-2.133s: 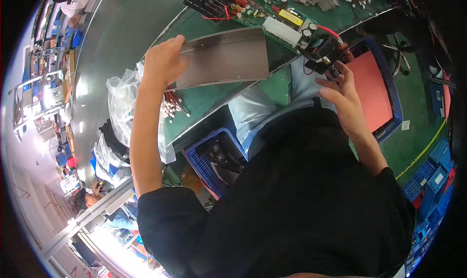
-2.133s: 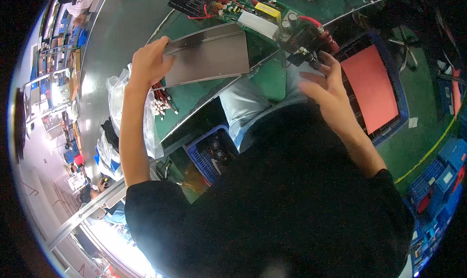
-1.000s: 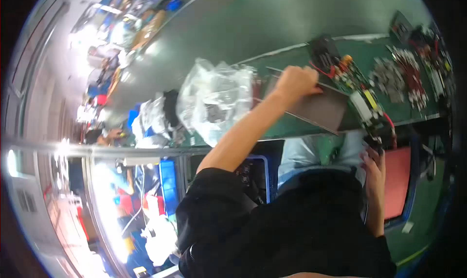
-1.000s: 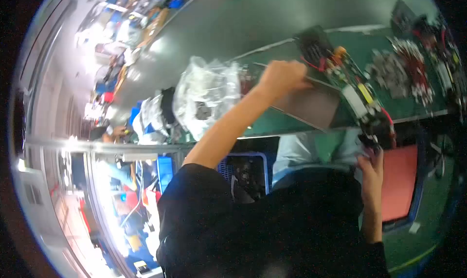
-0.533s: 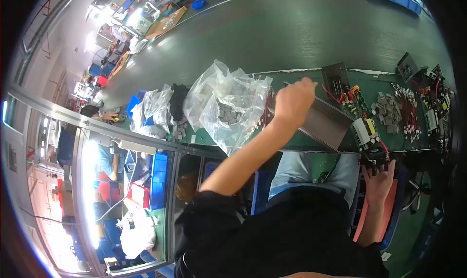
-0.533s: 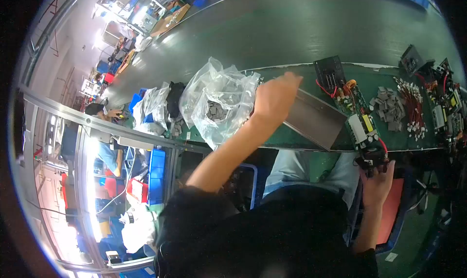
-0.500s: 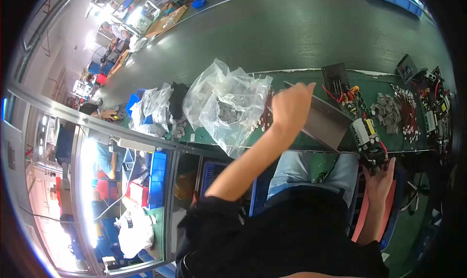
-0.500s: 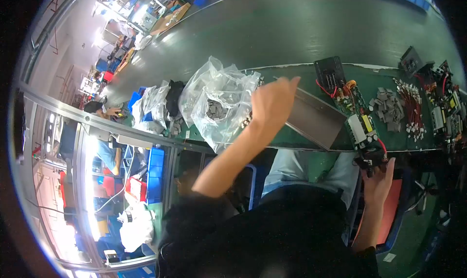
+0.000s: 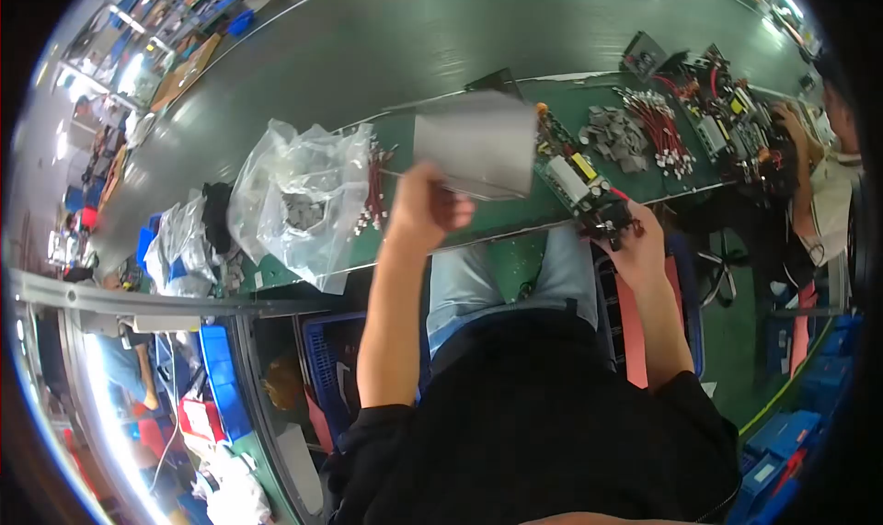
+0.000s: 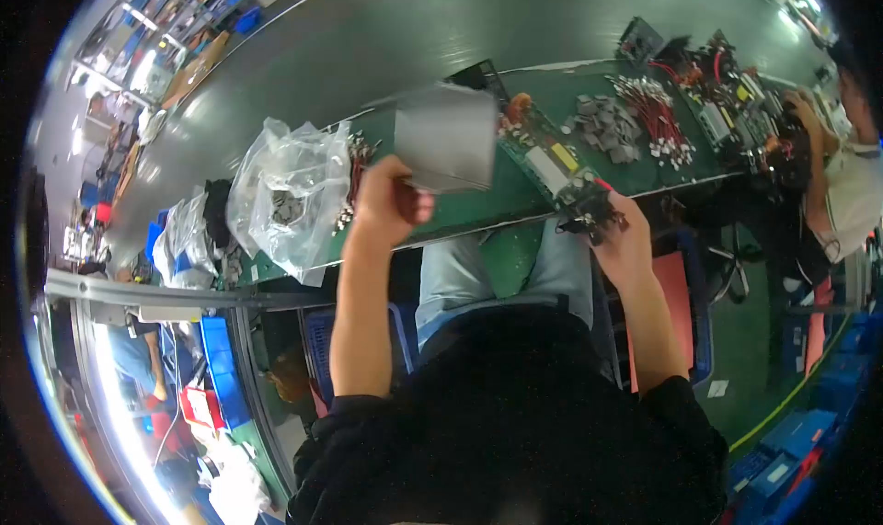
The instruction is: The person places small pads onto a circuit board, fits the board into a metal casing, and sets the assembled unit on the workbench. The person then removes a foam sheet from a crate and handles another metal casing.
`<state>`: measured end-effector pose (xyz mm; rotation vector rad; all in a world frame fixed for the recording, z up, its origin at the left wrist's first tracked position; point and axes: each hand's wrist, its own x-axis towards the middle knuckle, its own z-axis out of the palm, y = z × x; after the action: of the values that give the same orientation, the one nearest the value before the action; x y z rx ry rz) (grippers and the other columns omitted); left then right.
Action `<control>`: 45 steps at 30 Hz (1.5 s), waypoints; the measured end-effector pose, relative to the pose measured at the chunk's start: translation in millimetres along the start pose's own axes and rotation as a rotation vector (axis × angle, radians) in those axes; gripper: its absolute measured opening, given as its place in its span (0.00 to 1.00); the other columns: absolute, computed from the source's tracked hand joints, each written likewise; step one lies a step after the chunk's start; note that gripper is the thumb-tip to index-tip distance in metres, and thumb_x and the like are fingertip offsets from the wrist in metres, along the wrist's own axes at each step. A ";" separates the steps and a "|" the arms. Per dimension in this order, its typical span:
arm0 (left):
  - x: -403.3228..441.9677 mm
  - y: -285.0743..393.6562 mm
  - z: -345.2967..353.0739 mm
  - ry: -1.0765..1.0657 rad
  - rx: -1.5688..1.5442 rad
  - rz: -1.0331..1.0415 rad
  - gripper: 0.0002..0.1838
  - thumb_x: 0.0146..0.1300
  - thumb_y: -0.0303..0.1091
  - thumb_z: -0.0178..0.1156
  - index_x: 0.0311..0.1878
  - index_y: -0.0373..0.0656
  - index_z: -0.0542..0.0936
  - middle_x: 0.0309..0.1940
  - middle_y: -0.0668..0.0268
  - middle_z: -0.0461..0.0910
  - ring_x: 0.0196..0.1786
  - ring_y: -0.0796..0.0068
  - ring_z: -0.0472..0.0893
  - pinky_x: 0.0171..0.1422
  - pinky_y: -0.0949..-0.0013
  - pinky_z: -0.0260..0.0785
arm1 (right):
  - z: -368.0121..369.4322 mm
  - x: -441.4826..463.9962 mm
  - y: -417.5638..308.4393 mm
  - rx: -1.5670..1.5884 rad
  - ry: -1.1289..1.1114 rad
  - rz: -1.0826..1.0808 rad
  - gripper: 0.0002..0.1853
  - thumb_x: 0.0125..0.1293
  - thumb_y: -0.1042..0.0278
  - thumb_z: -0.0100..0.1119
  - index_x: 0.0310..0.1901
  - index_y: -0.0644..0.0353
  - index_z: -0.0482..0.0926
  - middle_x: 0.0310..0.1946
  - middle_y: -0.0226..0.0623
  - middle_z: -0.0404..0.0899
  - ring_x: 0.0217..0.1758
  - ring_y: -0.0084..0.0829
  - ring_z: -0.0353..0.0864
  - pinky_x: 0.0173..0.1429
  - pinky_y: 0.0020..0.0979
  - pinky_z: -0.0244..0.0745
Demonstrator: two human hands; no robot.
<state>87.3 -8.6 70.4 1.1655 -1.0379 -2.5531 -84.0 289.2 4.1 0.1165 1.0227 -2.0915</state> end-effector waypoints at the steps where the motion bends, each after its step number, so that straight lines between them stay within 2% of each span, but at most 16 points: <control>1: -6.7 13.5 -2.6 -0.069 -0.066 0.017 0.14 0.61 0.39 0.48 0.39 0.37 0.75 0.25 0.55 0.78 0.21 0.62 0.78 0.22 0.64 0.72 | 6.0 -2.7 1.3 -0.027 0.019 0.010 0.17 0.67 0.59 0.55 0.52 0.61 0.78 0.50 0.41 0.83 0.57 0.42 0.80 0.63 0.52 0.74; 2: -7.3 22.8 -12.2 -0.074 -0.059 0.009 0.14 0.61 0.39 0.48 0.39 0.37 0.75 0.25 0.55 0.78 0.21 0.62 0.78 0.22 0.64 0.72 | 8.9 -5.2 1.0 -0.054 0.036 0.022 0.17 0.67 0.59 0.55 0.52 0.61 0.78 0.50 0.41 0.83 0.57 0.42 0.80 0.64 0.51 0.73; 4: -12.1 38.3 -20.8 -0.808 -0.515 -0.207 0.14 0.61 0.36 0.48 0.41 0.35 0.75 0.29 0.52 0.80 0.19 0.64 0.76 0.18 0.68 0.69 | 10.9 -7.3 -2.9 -0.091 0.034 0.033 0.18 0.68 0.59 0.55 0.53 0.61 0.78 0.51 0.41 0.82 0.57 0.41 0.80 0.64 0.51 0.73; 5: -13.6 39.4 -20.3 -0.807 -0.514 -0.210 0.14 0.61 0.36 0.48 0.41 0.35 0.75 0.29 0.52 0.80 0.19 0.64 0.76 0.18 0.68 0.69 | 12.6 -7.6 -5.0 -0.131 0.025 0.046 0.18 0.68 0.59 0.55 0.53 0.61 0.78 0.51 0.41 0.82 0.57 0.41 0.79 0.64 0.50 0.72; 9: -26.1 39.6 -13.4 -0.745 -0.495 -0.118 0.18 0.63 0.35 0.46 0.48 0.33 0.76 0.39 0.53 0.84 0.15 0.62 0.75 0.13 0.70 0.64 | 13.3 -10.0 -10.0 -0.156 -0.039 0.080 0.19 0.68 0.60 0.55 0.55 0.62 0.76 0.53 0.41 0.81 0.58 0.40 0.79 0.65 0.49 0.72; 11: -22.5 31.1 -19.1 -0.478 -0.355 0.027 0.18 0.63 0.36 0.46 0.49 0.32 0.76 0.40 0.52 0.84 0.19 0.61 0.79 0.12 0.69 0.64 | 5.9 -12.3 -6.7 -0.071 -0.022 -0.013 0.21 0.67 0.60 0.55 0.57 0.63 0.75 0.54 0.41 0.80 0.59 0.41 0.78 0.66 0.49 0.71; 13: -21.1 23.5 -14.9 -0.327 -0.188 0.012 0.19 0.63 0.38 0.46 0.46 0.33 0.77 0.36 0.54 0.84 0.24 0.63 0.82 0.17 0.67 0.69 | 23.8 -23.8 -0.7 -0.026 -0.025 -0.066 0.20 0.68 0.58 0.55 0.56 0.62 0.76 0.54 0.41 0.81 0.59 0.41 0.78 0.65 0.47 0.72; 16: -17.4 7.0 -2.1 0.044 0.385 -0.014 0.22 0.60 0.44 0.48 0.41 0.33 0.79 0.31 0.56 0.82 0.30 0.61 0.83 0.38 0.63 0.76 | 23.6 -23.4 17.5 0.103 0.041 -0.327 0.18 0.72 0.60 0.54 0.59 0.58 0.74 0.56 0.37 0.79 0.60 0.37 0.77 0.64 0.44 0.72; 25: 5.3 -33.0 -6.0 -0.008 0.432 -0.095 0.25 0.63 0.46 0.46 0.43 0.29 0.79 0.31 0.52 0.83 0.33 0.57 0.86 0.38 0.62 0.79 | 37.6 -23.2 26.2 0.025 0.239 -0.131 0.20 0.69 0.62 0.60 0.60 0.56 0.73 0.53 0.38 0.79 0.52 0.37 0.78 0.60 0.46 0.73; 28: 7.8 -41.0 -10.4 -0.016 0.499 -0.127 0.26 0.64 0.51 0.48 0.45 0.34 0.80 0.32 0.54 0.84 0.36 0.57 0.87 0.37 0.64 0.78 | 19.9 -15.9 26.4 0.023 0.110 -0.087 0.22 0.67 0.60 0.61 0.60 0.57 0.72 0.53 0.40 0.79 0.49 0.39 0.79 0.60 0.50 0.73; 33: 7.9 -53.4 -3.0 0.085 0.417 -0.059 0.26 0.67 0.46 0.51 0.44 0.25 0.80 0.32 0.47 0.85 0.33 0.56 0.87 0.35 0.60 0.82 | 1.3 -20.1 22.1 0.043 0.052 -0.255 0.22 0.67 0.61 0.55 0.61 0.55 0.73 0.56 0.42 0.78 0.57 0.46 0.79 0.60 0.55 0.77; 37: -1.5 -56.8 -0.7 0.065 0.284 0.059 0.28 0.66 0.46 0.56 0.43 0.19 0.75 0.27 0.46 0.83 0.27 0.57 0.86 0.28 0.62 0.81 | -20.3 -23.3 -0.2 0.300 -0.239 -0.326 0.30 0.66 0.64 0.55 0.69 0.64 0.65 0.68 0.47 0.67 0.74 0.51 0.63 0.77 0.65 0.55; 39: -3.7 -57.9 -0.4 0.198 0.273 0.109 0.31 0.65 0.46 0.58 0.48 0.18 0.67 0.28 0.48 0.82 0.25 0.57 0.85 0.28 0.62 0.81 | -16.1 -13.6 -2.6 0.230 -0.246 -0.427 0.31 0.66 0.65 0.56 0.70 0.63 0.64 0.68 0.46 0.68 0.72 0.51 0.65 0.78 0.65 0.53; 43: 11.9 -74.9 -12.3 0.130 0.251 0.116 0.32 0.65 0.46 0.59 0.49 0.21 0.60 0.31 0.49 0.81 0.26 0.60 0.84 0.28 0.62 0.80 | -21.7 6.9 -19.0 0.265 -0.340 -0.425 0.30 0.66 0.66 0.56 0.70 0.60 0.64 0.68 0.45 0.68 0.71 0.52 0.67 0.79 0.66 0.49; 44: 29.0 -92.0 -19.3 0.181 0.314 0.277 0.32 0.65 0.46 0.59 0.48 0.21 0.60 0.33 0.48 0.80 0.26 0.61 0.84 0.28 0.62 0.79 | -13.6 11.2 -24.7 0.255 -0.586 -0.420 0.31 0.66 0.66 0.57 0.70 0.60 0.64 0.67 0.44 0.69 0.70 0.51 0.68 0.79 0.66 0.48; 45: 25.1 -88.6 -16.6 0.241 0.377 0.428 0.32 0.65 0.47 0.59 0.47 0.21 0.60 0.35 0.48 0.80 0.27 0.63 0.84 0.28 0.62 0.79 | -12.4 10.9 -26.9 0.303 -0.478 -0.443 0.31 0.65 0.67 0.58 0.70 0.61 0.64 0.68 0.45 0.67 0.71 0.52 0.66 0.79 0.67 0.46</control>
<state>94.5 39.1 -9.7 1.1396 -1.5504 -1.8932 -113.0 301.0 8.4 -0.4799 0.4634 -2.4903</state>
